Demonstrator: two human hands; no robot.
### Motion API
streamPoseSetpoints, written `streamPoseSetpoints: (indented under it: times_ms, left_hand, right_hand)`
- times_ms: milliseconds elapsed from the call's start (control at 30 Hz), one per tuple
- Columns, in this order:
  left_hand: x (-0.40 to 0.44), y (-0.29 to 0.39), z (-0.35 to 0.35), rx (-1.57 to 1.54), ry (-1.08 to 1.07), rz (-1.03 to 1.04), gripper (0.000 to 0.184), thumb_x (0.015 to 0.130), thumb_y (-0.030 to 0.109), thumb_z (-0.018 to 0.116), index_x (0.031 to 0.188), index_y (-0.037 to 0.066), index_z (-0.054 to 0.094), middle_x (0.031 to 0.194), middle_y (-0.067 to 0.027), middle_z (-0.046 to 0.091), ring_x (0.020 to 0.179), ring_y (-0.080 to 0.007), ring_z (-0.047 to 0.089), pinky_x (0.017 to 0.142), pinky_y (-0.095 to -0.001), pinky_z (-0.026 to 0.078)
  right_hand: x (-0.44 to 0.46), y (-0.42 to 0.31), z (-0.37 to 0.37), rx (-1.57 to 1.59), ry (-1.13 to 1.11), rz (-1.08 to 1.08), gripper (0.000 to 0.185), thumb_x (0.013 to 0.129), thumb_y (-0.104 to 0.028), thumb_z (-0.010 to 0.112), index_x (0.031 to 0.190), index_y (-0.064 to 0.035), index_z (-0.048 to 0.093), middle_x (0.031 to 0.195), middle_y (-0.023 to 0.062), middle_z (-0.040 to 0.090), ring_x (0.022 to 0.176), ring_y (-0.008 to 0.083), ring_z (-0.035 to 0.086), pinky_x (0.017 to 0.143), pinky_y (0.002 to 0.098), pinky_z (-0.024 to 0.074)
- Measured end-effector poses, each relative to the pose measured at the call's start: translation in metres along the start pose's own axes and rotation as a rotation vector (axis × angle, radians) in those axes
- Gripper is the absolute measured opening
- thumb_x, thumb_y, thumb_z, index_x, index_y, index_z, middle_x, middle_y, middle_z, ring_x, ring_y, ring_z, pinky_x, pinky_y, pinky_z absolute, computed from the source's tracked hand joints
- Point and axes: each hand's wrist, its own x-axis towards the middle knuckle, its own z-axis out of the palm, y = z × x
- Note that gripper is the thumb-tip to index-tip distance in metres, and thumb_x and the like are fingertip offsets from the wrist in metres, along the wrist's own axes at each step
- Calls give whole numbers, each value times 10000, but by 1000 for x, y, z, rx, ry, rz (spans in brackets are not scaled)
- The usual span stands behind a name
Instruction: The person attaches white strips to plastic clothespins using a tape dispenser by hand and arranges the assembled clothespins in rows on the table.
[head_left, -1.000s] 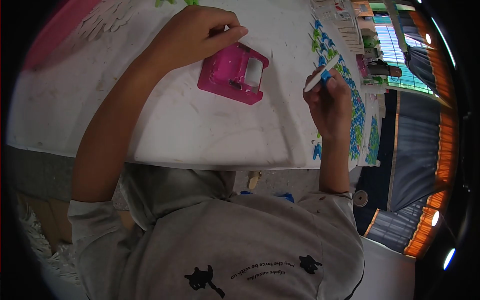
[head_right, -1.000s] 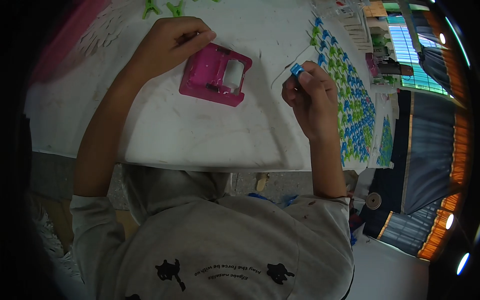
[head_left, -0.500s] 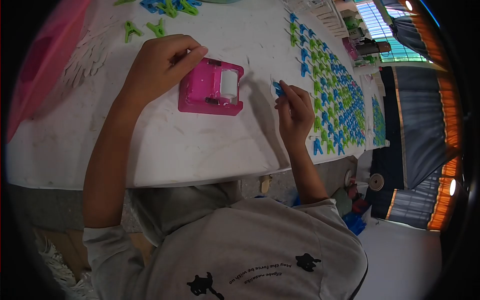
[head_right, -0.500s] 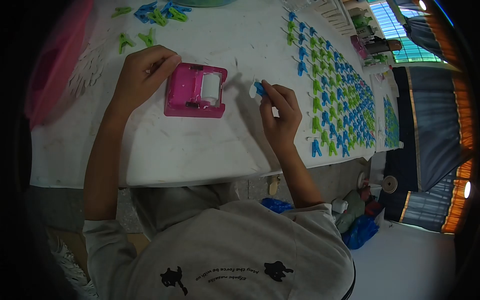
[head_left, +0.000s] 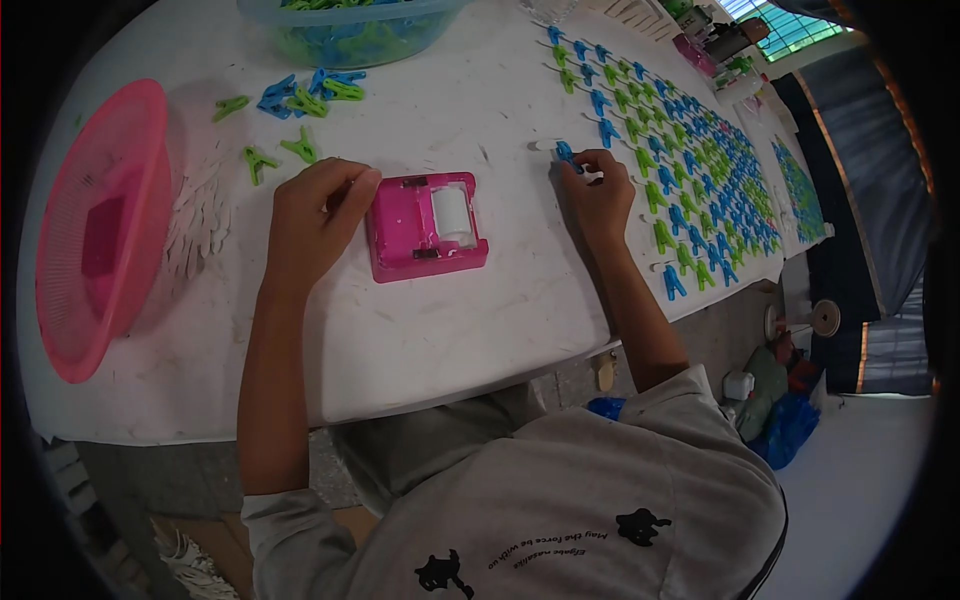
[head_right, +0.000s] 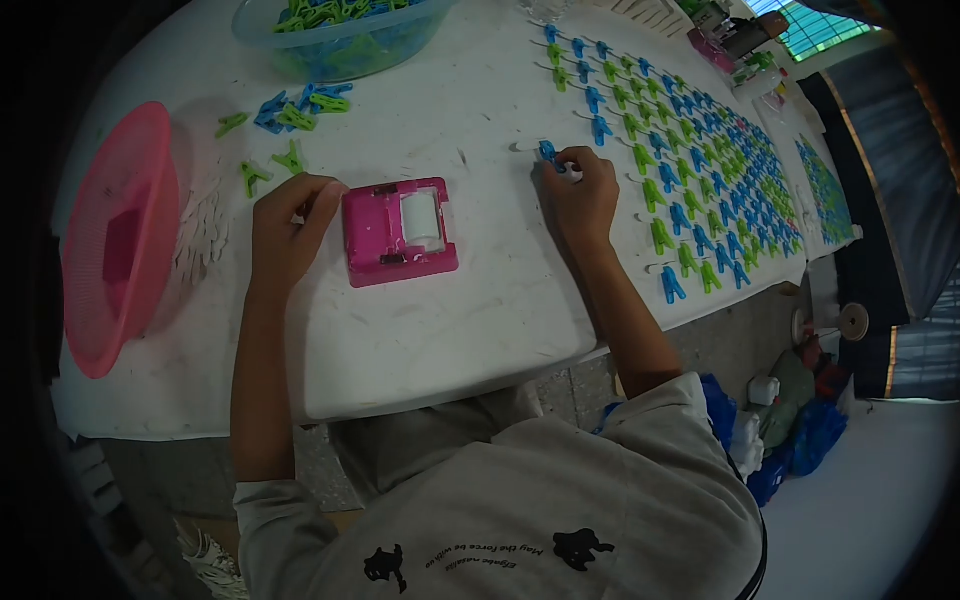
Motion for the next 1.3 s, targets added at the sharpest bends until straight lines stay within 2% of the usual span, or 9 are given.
streamPoseSetpoints:
  times_ms: [67, 400, 467, 567, 700, 900, 1100, 1167, 1300]
  left_hand:
    - [-1, 1, 0, 14, 5, 7, 139, 881, 112, 646, 831, -18, 645, 677, -48, 582, 576, -101, 476, 549, -246, 396]
    - [0, 4, 1, 30, -16, -42, 134, 880, 112, 649, 858, -20, 657, 697, -47, 602, 593, -102, 494, 555, -244, 407]
    - [-1, 3, 0, 31, -13, -53, 135, 881, 113, 649, 862, -20, 657, 700, -47, 603, 598, -101, 499, 557, -242, 409]
    - [0, 0, -2, 12, 2, -33, 135, 884, 113, 646, 867, -21, 654, 707, -48, 607, 608, -99, 508, 561, -239, 413]
    - [-1, 1, 2, 7, -12, -27, 129, 879, 105, 649, 859, -22, 650, 697, -51, 600, 598, -101, 497, 554, -248, 407]
    - [-3, 1, 8, -1, -82, -12, 117, 872, 94, 651, 851, -21, 650, 683, -59, 586, 581, -114, 485, 546, -256, 400]
    - [-3, 2, 8, -17, -66, -33, 114, 871, 95, 653, 848, -17, 653, 680, -57, 584, 581, -116, 484, 546, -259, 400]
    - [-2, 2, 8, -17, -80, -40, 115, 871, 97, 653, 849, -16, 653, 681, -57, 585, 582, -115, 486, 547, -259, 401]
    - [-3, 2, 11, -22, -81, -37, 116, 871, 100, 655, 852, -14, 657, 684, -55, 589, 585, -114, 491, 550, -255, 404]
  right_hand:
    - [0, -2, -2, -42, -38, 30, 223, 748, -168, 757, 906, -44, 661, 873, 144, 651, 813, 247, 626, 730, 337, 498]
    - [-1, -10, -5, -3, -55, 136, 360, 760, -242, 765, 990, -14, 609, 900, 151, 643, 861, 274, 598, 747, 367, 483]
    - [-4, -8, -4, -152, -17, 26, 351, 758, -256, 754, 943, 18, 634, 871, 163, 645, 835, 283, 582, 734, 382, 479]
    - [-2, 0, -7, -152, -148, 111, 305, 761, -250, 732, 872, 27, 668, 820, 174, 646, 794, 287, 575, 714, 390, 475]
    - [10, -2, -2, -110, -140, 112, 280, 756, -234, 719, 816, 38, 684, 790, 181, 657, 764, 293, 599, 700, 383, 485]
    - [45, -12, 19, -119, -167, 220, 261, 763, -257, 707, 844, -9, 702, 826, 159, 688, 750, 297, 651, 688, 385, 506]
    - [56, -16, 33, -218, -25, 300, 233, 795, -270, 690, 824, -38, 700, 825, 141, 689, 766, 299, 657, 694, 392, 508]
    - [57, -14, 34, -256, -7, 372, 290, 777, -339, 712, 861, -61, 723, 822, 123, 705, 761, 283, 669, 693, 373, 518]
    - [61, 2, 40, -269, 8, 341, 294, 779, -351, 713, 857, -68, 724, 833, 118, 707, 769, 281, 670, 696, 377, 519]
